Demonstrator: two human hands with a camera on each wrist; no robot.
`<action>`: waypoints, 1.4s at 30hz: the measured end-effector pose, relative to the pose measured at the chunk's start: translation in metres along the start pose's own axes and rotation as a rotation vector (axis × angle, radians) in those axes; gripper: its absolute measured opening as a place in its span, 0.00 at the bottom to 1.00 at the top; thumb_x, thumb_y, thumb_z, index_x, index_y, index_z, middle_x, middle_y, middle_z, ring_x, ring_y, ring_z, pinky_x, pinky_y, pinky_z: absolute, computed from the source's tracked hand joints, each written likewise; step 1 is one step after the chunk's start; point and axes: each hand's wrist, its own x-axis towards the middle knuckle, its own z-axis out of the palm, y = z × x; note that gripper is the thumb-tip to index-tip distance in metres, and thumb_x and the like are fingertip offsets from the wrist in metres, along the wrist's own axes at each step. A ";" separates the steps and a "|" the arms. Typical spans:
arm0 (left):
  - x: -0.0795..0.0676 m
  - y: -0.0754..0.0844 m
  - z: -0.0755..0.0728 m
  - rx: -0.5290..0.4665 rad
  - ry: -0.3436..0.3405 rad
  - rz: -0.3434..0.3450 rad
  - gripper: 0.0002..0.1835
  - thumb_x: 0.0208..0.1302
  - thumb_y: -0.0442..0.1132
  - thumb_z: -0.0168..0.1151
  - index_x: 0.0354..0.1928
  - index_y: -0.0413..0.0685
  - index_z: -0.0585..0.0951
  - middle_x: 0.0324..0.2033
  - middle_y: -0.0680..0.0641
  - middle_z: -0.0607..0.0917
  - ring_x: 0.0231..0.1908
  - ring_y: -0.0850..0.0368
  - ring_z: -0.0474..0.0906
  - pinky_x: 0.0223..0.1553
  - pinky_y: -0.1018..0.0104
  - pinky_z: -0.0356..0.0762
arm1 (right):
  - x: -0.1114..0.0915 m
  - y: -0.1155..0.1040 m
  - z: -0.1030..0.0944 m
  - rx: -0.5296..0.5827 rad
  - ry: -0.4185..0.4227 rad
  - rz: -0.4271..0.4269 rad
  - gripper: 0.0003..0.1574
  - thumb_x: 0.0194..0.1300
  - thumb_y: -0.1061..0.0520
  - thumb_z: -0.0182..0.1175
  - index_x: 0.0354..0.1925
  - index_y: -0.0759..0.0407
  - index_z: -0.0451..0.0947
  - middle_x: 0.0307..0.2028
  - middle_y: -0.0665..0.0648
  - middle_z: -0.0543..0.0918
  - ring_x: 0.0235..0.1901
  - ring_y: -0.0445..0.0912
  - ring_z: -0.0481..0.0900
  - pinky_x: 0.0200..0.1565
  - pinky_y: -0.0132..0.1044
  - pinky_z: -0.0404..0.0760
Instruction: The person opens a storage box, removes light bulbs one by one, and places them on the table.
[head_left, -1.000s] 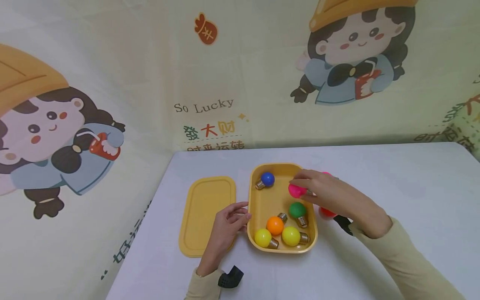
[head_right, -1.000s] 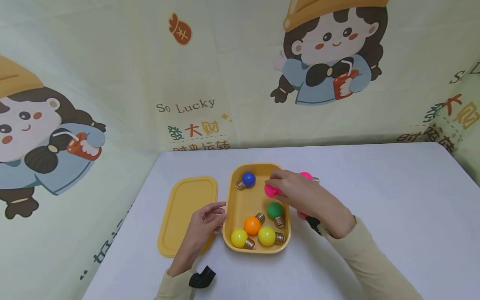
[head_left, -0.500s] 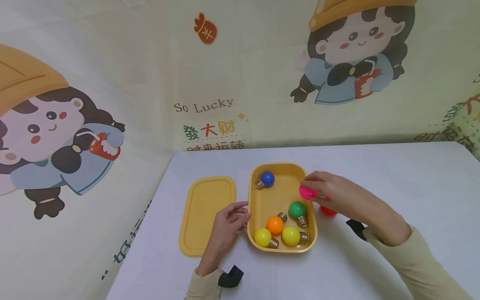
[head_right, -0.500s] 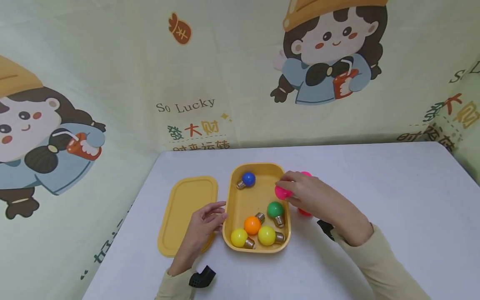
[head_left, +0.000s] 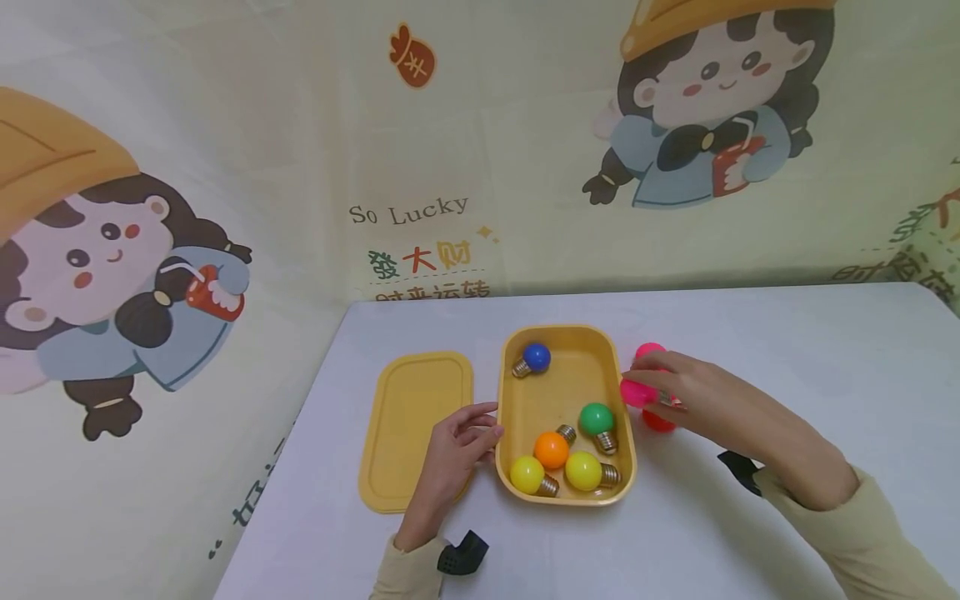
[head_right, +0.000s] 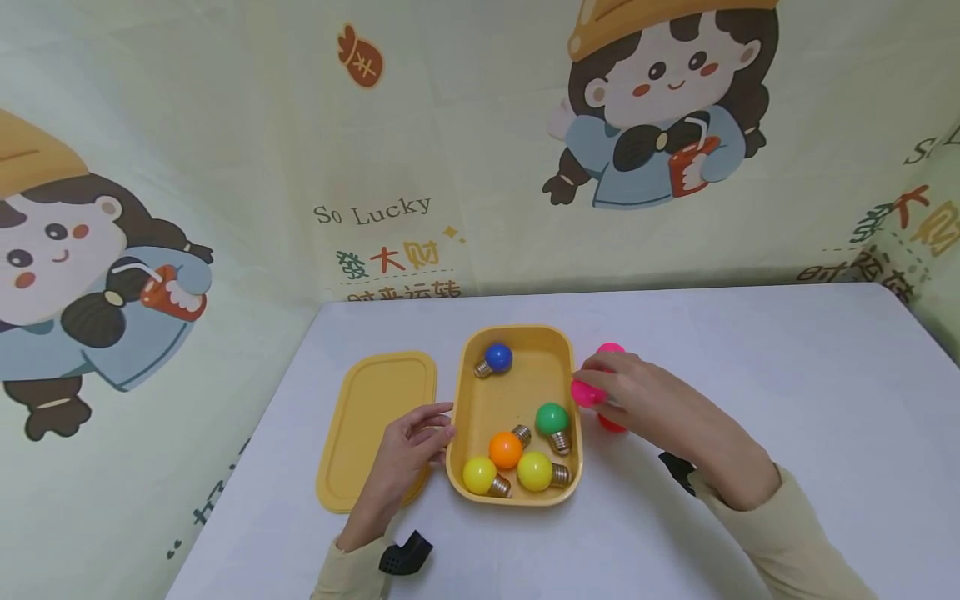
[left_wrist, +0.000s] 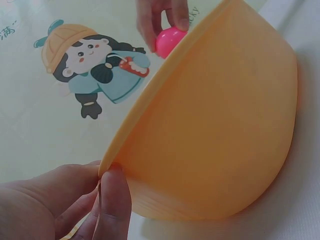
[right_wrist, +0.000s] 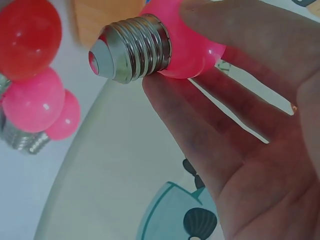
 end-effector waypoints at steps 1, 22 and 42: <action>0.000 0.000 0.000 -0.001 0.000 -0.002 0.23 0.64 0.42 0.69 0.59 0.44 0.79 0.44 0.42 0.82 0.33 0.56 0.81 0.37 0.71 0.84 | -0.002 0.001 0.000 0.001 0.001 -0.003 0.30 0.47 0.62 0.78 0.51 0.52 0.84 0.53 0.60 0.81 0.50 0.56 0.80 0.41 0.42 0.87; 0.001 0.002 0.000 -0.008 0.007 -0.014 0.23 0.63 0.42 0.69 0.59 0.45 0.80 0.44 0.42 0.82 0.32 0.56 0.81 0.36 0.70 0.84 | -0.029 0.011 0.015 -0.023 0.005 0.007 0.28 0.44 0.61 0.80 0.47 0.54 0.85 0.51 0.59 0.82 0.48 0.55 0.81 0.40 0.43 0.87; 0.001 0.003 -0.001 -0.005 0.010 -0.017 0.22 0.63 0.41 0.69 0.59 0.45 0.80 0.44 0.43 0.82 0.34 0.56 0.82 0.37 0.70 0.85 | -0.038 0.013 0.028 0.046 -0.076 0.022 0.33 0.44 0.58 0.80 0.52 0.52 0.84 0.55 0.59 0.81 0.53 0.56 0.80 0.41 0.40 0.86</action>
